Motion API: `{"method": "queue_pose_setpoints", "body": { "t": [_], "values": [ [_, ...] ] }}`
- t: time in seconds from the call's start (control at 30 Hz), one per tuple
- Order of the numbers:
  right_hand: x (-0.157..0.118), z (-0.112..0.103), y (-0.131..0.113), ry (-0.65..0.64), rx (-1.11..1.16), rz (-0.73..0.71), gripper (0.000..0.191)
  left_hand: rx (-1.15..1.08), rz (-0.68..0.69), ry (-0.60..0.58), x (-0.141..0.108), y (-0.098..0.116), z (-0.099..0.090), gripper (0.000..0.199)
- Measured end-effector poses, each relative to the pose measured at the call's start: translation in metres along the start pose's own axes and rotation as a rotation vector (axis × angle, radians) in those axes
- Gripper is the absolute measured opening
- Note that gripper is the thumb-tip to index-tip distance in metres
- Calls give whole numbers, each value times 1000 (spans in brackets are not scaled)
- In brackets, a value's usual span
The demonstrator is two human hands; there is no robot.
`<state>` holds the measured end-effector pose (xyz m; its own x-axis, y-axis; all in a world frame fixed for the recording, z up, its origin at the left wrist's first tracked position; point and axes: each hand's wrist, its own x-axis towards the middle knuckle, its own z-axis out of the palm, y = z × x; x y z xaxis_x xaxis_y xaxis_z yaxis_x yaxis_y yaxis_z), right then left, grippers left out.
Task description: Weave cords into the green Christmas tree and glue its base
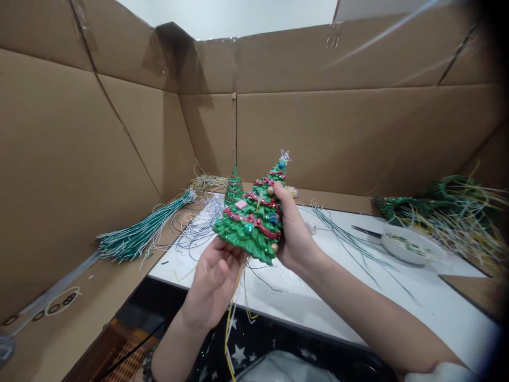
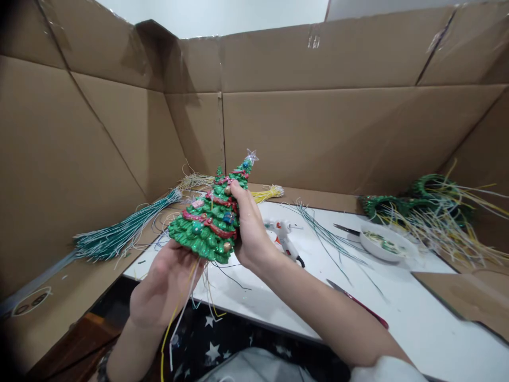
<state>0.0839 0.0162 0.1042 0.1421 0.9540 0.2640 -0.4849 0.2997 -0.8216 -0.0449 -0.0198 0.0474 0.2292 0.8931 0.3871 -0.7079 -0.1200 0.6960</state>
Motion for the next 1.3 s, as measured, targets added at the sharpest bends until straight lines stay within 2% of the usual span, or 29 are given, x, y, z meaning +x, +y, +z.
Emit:
{"method": "queue_pose_setpoints", "body": {
  "t": [0.1,0.13,0.23,0.3,0.4,0.47,0.53,0.6,0.67,0.73,0.97,1.13,1.3],
  "values": [
    [-4,2,7,-65,107,139,41,-72,13,172,-5,-8,8,41],
    [-5,2,9,-88,117,146,41,-91,7,211,-6,-10,9,42],
    [-4,0,14,-179,53,102,44,-114,26,315,-7,-14,11,46],
    [-2,-3,14,-245,-51,22,46,-115,41,369,-6,-14,12,50],
    [2,-9,10,-226,-299,-266,48,-84,25,388,-3,-14,14,55],
    [3,-13,3,-137,-505,-563,54,-35,39,386,-1,-14,16,59],
    [2,-15,-5,-107,-689,-856,57,5,76,388,0,-13,17,61],
    [-1,-16,-15,-186,-843,-1062,46,24,107,380,0,-13,17,59],
    [-3,-16,-24,-295,-962,-1167,28,32,122,365,0,-13,17,57],
    [-5,-15,-29,-341,-1036,-1214,18,32,130,362,0,-13,17,55],
    [-3,-16,-33,-411,-1142,-1281,7,55,127,378,2,-13,15,56],
    [-6,-14,-31,-351,-1195,-1338,8,78,138,405,1,-15,17,63],
    [-13,-11,-23,-208,-1211,-1380,13,134,154,422,-1,-21,12,64]
  ]
}}
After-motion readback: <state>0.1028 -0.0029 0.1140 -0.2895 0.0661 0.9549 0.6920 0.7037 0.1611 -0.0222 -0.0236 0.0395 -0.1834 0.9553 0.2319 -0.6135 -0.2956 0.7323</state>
